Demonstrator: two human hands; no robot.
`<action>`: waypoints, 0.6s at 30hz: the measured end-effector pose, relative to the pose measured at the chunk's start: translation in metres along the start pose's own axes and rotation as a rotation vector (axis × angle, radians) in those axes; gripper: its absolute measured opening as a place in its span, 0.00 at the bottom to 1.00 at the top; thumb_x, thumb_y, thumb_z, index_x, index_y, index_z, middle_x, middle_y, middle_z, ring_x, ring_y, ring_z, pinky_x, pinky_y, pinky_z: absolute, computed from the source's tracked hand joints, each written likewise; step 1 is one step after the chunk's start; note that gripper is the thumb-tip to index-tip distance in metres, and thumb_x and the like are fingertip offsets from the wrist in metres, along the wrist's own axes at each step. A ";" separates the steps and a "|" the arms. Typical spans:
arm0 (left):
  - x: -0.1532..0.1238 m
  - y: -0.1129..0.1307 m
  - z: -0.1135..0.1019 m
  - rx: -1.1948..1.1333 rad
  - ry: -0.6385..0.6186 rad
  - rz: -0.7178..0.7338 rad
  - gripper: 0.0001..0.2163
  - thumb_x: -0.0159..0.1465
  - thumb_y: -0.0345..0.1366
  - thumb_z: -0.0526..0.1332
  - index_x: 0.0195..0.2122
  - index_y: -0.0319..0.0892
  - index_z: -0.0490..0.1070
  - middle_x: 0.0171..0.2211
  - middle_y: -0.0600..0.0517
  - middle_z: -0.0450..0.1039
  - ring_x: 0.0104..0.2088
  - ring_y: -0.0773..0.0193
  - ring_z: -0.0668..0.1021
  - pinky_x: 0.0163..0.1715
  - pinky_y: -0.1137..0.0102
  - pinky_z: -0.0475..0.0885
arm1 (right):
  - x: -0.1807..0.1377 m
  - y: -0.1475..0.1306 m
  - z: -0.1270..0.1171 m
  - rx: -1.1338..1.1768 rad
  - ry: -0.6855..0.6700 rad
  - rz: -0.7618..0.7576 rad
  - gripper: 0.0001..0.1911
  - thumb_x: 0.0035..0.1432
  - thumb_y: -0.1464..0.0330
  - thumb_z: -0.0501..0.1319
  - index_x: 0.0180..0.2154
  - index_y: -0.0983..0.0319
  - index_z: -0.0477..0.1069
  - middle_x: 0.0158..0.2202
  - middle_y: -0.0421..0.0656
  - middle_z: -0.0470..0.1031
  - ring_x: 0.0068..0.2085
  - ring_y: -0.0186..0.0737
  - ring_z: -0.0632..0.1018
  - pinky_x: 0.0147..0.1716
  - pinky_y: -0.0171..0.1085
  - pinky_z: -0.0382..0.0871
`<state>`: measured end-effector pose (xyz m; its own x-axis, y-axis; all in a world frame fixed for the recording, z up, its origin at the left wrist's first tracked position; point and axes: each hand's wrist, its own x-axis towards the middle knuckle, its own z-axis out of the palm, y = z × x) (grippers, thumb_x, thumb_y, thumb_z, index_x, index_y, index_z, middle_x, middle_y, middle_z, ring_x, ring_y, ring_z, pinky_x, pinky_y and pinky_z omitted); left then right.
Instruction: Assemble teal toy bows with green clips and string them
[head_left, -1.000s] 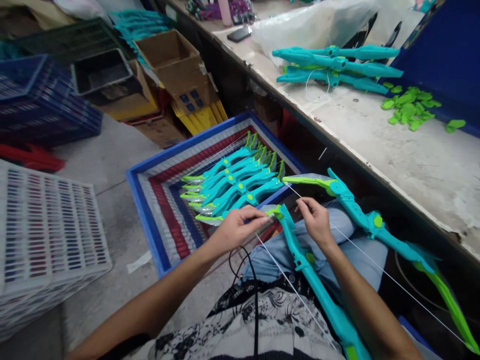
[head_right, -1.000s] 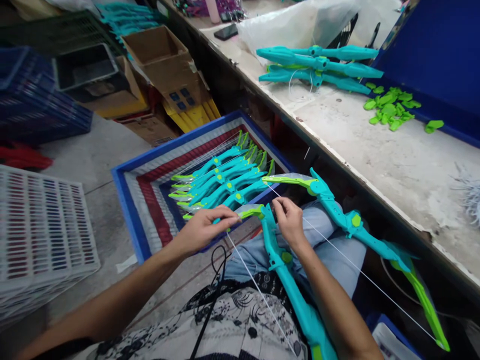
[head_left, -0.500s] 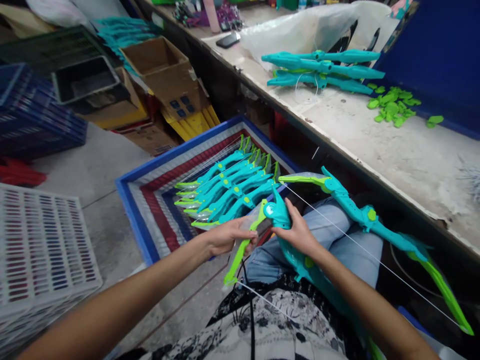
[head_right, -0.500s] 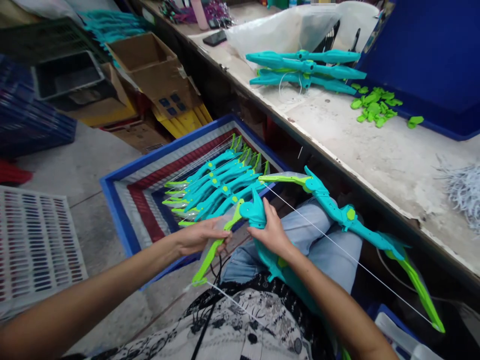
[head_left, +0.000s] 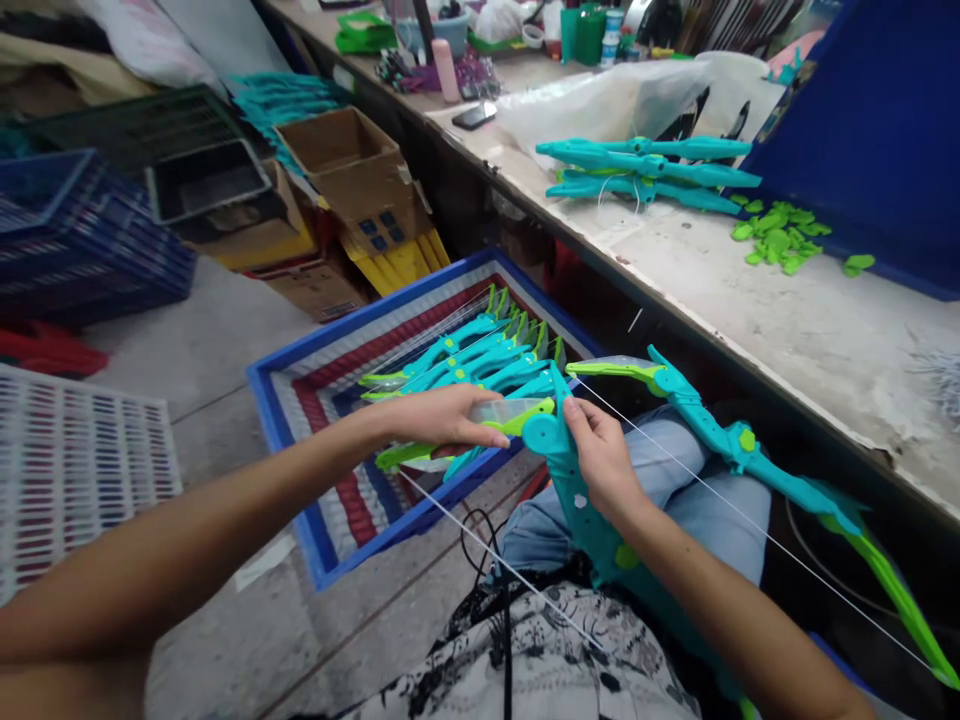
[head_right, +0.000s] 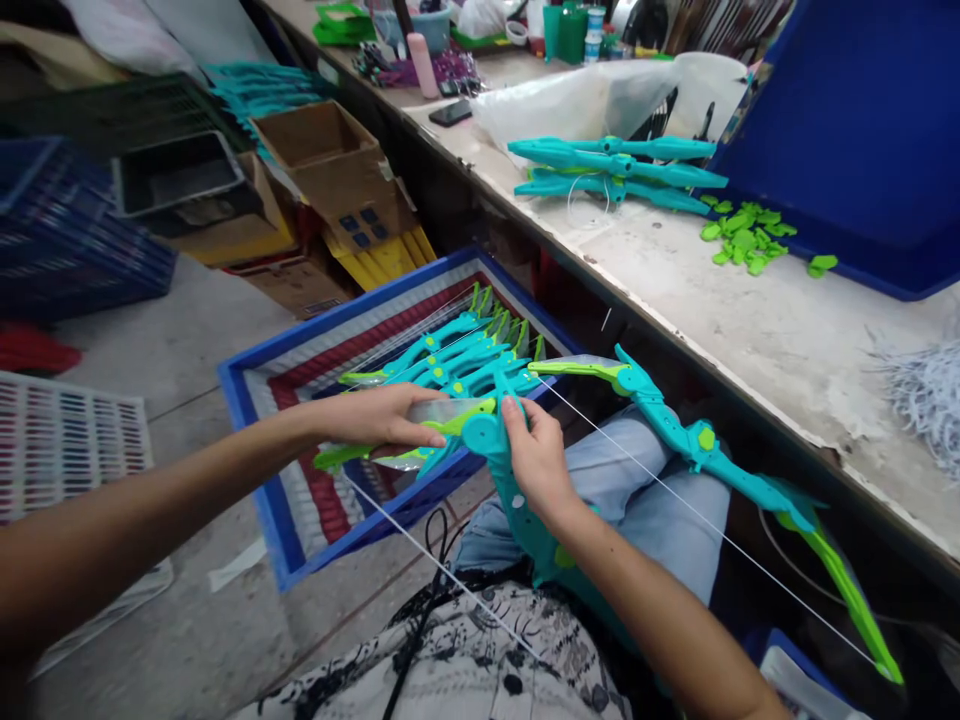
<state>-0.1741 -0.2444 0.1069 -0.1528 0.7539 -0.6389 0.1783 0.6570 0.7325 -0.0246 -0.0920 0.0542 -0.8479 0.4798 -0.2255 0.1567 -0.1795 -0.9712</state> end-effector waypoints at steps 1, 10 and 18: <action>0.001 0.003 0.001 0.002 0.014 0.002 0.20 0.53 0.55 0.65 0.33 0.44 0.63 0.14 0.61 0.62 0.13 0.69 0.65 0.13 0.75 0.57 | 0.002 0.000 0.000 -0.079 0.029 -0.049 0.25 0.55 0.48 0.58 0.39 0.62 0.76 0.35 0.43 0.78 0.39 0.44 0.76 0.37 0.38 0.70; 0.021 0.027 0.007 -0.034 0.118 0.070 0.19 0.57 0.55 0.61 0.32 0.44 0.62 0.15 0.60 0.64 0.13 0.70 0.66 0.14 0.75 0.61 | 0.029 -0.011 -0.026 -0.391 0.199 -0.272 0.25 0.60 0.48 0.54 0.37 0.63 0.76 0.30 0.42 0.76 0.33 0.40 0.74 0.34 0.37 0.66; 0.027 0.050 -0.007 0.112 0.023 0.084 0.18 0.57 0.54 0.62 0.33 0.44 0.62 0.14 0.61 0.64 0.13 0.70 0.66 0.14 0.75 0.59 | 0.027 -0.019 -0.039 -0.347 0.230 -0.422 0.22 0.61 0.53 0.55 0.43 0.62 0.75 0.39 0.44 0.78 0.41 0.42 0.76 0.43 0.40 0.68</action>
<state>-0.1763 -0.1907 0.1279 -0.1552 0.8067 -0.5702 0.2984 0.5885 0.7514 -0.0307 -0.0425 0.0633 -0.7476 0.6293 0.2124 0.0190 0.3400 -0.9402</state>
